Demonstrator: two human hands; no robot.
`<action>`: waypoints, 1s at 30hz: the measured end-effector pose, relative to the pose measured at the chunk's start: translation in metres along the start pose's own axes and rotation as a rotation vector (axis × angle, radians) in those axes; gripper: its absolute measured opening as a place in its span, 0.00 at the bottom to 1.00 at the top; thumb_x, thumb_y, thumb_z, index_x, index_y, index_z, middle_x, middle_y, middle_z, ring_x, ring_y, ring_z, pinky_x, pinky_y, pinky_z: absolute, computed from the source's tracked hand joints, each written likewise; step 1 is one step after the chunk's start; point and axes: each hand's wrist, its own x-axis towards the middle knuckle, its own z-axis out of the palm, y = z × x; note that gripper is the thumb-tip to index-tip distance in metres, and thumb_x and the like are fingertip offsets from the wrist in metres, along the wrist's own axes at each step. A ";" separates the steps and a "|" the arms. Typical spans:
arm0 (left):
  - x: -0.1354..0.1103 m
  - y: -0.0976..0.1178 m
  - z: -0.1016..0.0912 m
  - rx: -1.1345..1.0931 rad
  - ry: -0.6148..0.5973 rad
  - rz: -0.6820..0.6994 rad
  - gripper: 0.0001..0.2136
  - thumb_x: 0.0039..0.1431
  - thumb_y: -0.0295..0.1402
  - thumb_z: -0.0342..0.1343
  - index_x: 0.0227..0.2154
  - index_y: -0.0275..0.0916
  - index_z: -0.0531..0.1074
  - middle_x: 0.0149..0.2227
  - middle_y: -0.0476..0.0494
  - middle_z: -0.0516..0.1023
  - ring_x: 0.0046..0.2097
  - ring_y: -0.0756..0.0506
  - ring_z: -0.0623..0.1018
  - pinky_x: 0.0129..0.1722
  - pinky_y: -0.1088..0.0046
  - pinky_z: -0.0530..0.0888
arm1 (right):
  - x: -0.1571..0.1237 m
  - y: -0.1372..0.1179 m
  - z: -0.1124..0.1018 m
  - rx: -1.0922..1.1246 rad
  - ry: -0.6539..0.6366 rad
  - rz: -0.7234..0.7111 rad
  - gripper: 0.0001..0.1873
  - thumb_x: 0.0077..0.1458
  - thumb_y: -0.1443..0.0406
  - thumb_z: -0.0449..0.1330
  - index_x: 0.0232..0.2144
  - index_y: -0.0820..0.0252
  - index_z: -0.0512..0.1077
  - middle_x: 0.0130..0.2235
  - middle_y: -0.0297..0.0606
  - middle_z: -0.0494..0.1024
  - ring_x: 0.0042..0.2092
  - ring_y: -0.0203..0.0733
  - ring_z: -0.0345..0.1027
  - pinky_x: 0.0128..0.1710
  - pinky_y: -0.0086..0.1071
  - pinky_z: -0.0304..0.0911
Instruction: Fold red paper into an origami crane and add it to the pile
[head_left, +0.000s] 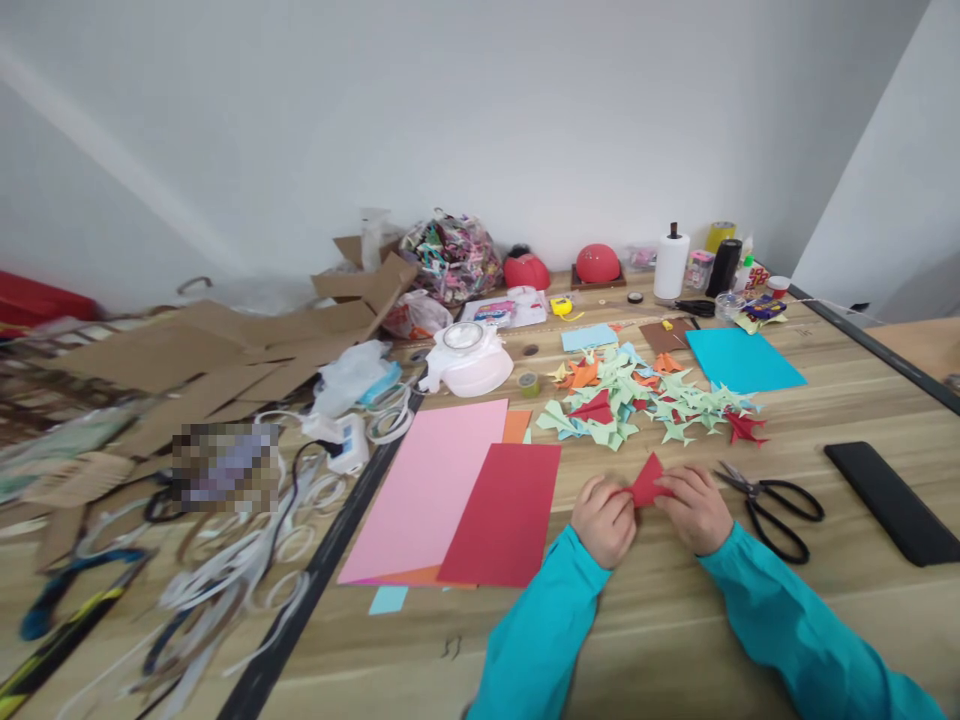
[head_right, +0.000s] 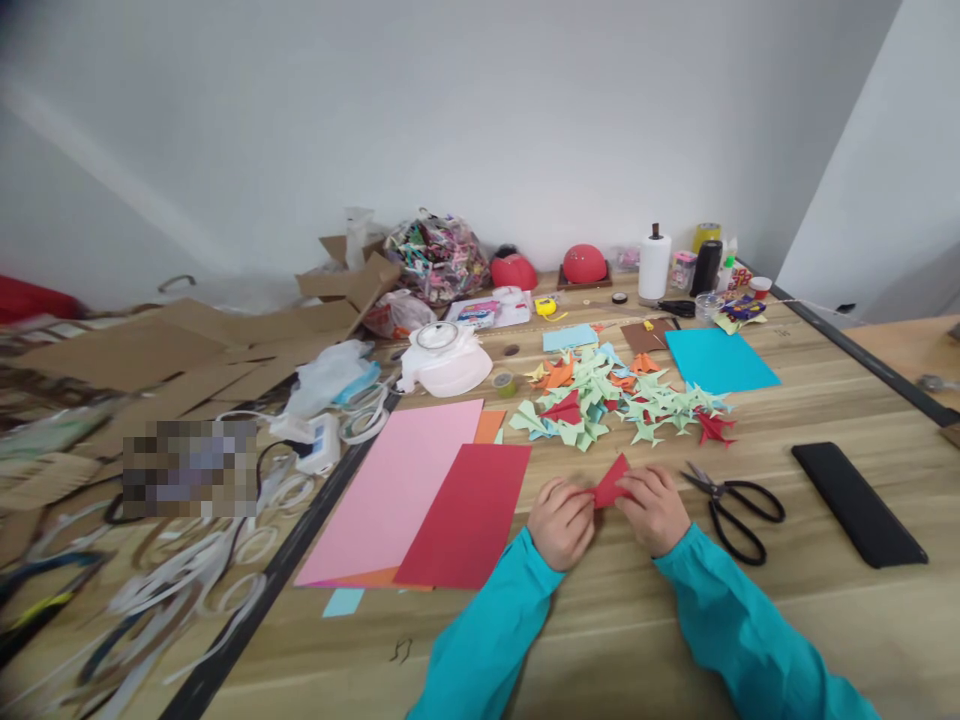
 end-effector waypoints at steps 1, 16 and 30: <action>-0.001 -0.002 -0.001 0.000 -0.007 -0.008 0.06 0.51 0.27 0.50 0.29 0.37 0.71 0.32 0.45 0.76 0.37 0.47 0.71 0.45 0.60 0.64 | 0.000 0.002 0.000 -0.006 0.007 0.001 0.09 0.51 0.71 0.53 0.28 0.57 0.72 0.38 0.37 0.75 0.44 0.42 0.62 0.47 0.43 0.53; -0.006 -0.015 -0.014 0.041 0.094 -0.080 0.07 0.48 0.25 0.52 0.32 0.37 0.72 0.34 0.43 0.77 0.40 0.44 0.73 0.44 0.60 0.65 | 0.000 0.013 -0.008 -0.068 0.077 0.085 0.07 0.50 0.71 0.55 0.27 0.57 0.73 0.35 0.38 0.76 0.42 0.42 0.63 0.43 0.39 0.57; -0.004 0.009 0.011 -0.045 0.002 -0.025 0.07 0.55 0.24 0.47 0.29 0.37 0.70 0.31 0.46 0.76 0.35 0.49 0.72 0.45 0.65 0.66 | 0.003 -0.014 0.006 0.074 -0.019 -0.033 0.08 0.51 0.72 0.53 0.31 0.59 0.71 0.38 0.38 0.75 0.44 0.42 0.61 0.45 0.41 0.57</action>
